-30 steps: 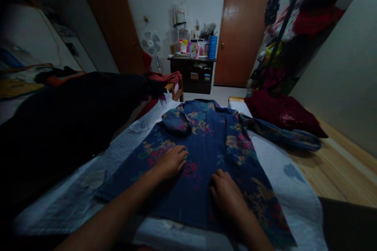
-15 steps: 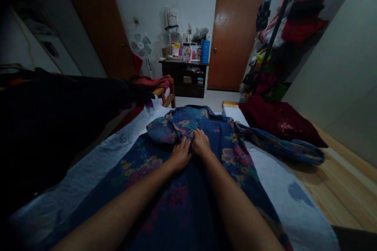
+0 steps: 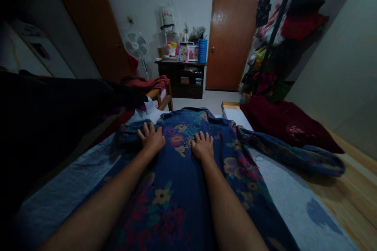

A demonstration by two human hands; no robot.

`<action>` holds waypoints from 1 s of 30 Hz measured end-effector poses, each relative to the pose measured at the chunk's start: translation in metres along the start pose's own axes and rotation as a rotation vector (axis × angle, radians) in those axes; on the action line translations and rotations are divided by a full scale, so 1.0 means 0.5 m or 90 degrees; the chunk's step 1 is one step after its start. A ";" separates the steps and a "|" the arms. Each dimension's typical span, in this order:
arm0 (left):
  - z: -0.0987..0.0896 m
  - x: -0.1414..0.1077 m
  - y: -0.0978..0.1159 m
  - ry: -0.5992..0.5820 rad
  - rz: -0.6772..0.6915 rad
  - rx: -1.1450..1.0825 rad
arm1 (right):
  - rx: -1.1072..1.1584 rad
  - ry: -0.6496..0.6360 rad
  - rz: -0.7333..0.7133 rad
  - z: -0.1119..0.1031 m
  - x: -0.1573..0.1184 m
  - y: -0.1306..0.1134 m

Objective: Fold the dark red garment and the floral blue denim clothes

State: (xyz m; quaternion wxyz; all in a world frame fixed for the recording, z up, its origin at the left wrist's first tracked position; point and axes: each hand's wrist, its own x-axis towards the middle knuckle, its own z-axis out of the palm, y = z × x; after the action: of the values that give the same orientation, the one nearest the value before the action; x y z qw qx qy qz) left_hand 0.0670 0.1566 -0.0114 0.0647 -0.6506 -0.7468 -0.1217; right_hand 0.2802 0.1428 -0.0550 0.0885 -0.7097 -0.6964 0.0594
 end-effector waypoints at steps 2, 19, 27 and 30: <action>0.012 0.004 0.048 0.019 0.098 -0.060 | 0.001 -0.003 0.006 0.000 0.002 -0.001; 0.127 -0.009 0.248 -0.115 0.197 -0.187 | -0.072 0.014 0.108 -0.153 0.140 0.082; 0.134 -0.004 0.251 -0.114 0.206 -0.164 | -0.127 -0.056 0.133 -0.199 0.240 0.192; 0.137 -0.005 0.251 -0.109 0.203 -0.160 | -0.136 -0.079 0.158 -0.194 0.266 0.204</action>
State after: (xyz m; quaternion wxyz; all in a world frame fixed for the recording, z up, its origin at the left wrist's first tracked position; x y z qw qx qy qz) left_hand 0.1957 0.1879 -0.0656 -0.0620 -0.7714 -0.6163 -0.1460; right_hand 0.4030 0.2698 0.0239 -0.0386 -0.7907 -0.6098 0.0395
